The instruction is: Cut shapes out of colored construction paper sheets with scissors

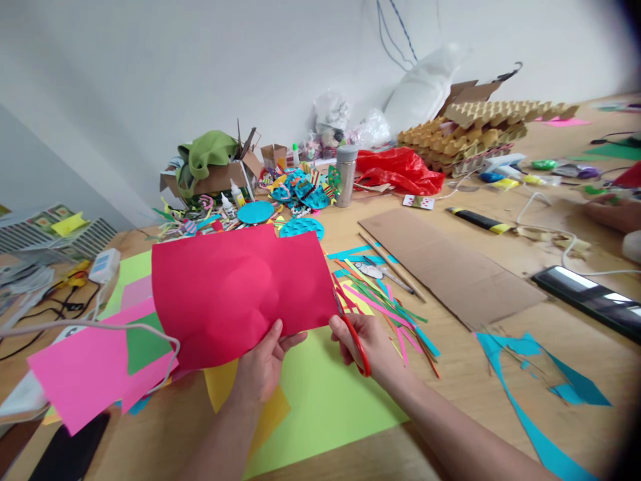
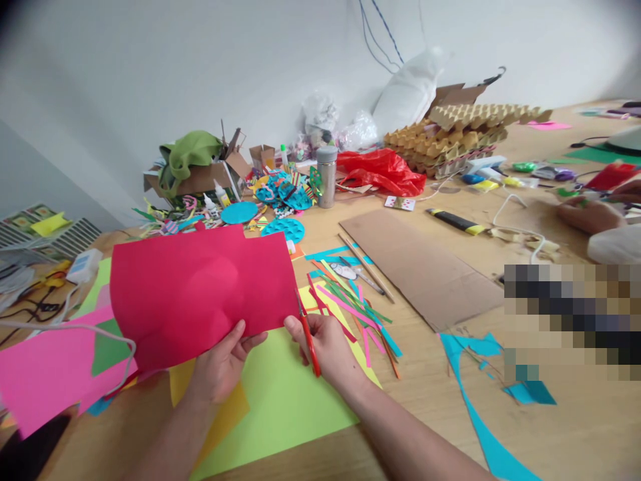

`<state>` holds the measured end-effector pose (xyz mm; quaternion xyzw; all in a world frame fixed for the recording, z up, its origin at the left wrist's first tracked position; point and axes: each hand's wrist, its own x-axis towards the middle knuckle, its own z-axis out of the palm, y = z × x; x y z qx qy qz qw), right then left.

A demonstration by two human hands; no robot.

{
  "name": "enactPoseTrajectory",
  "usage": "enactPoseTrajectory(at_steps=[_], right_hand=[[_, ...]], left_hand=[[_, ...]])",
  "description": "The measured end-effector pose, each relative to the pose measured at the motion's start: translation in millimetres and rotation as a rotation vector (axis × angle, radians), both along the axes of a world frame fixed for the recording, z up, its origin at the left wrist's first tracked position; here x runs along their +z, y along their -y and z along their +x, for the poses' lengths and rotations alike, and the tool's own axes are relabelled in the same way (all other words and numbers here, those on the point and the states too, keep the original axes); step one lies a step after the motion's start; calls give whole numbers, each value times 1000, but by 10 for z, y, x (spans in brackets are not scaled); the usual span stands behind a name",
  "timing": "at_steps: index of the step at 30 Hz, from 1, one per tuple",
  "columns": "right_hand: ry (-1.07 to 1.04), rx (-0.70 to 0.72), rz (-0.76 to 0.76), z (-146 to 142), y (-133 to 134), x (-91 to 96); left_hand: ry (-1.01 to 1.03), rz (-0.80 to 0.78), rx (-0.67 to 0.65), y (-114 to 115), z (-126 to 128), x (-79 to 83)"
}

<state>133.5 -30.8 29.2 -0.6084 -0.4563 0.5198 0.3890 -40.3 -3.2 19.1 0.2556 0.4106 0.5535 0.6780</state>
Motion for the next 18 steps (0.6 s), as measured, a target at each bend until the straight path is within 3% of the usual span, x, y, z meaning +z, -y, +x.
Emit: enactPoseTrajectory(at_steps=[18], right_hand=[[13, -7, -21, 16, -7, -14]], left_hand=[[-10, 64, -53, 9, 18, -4]])
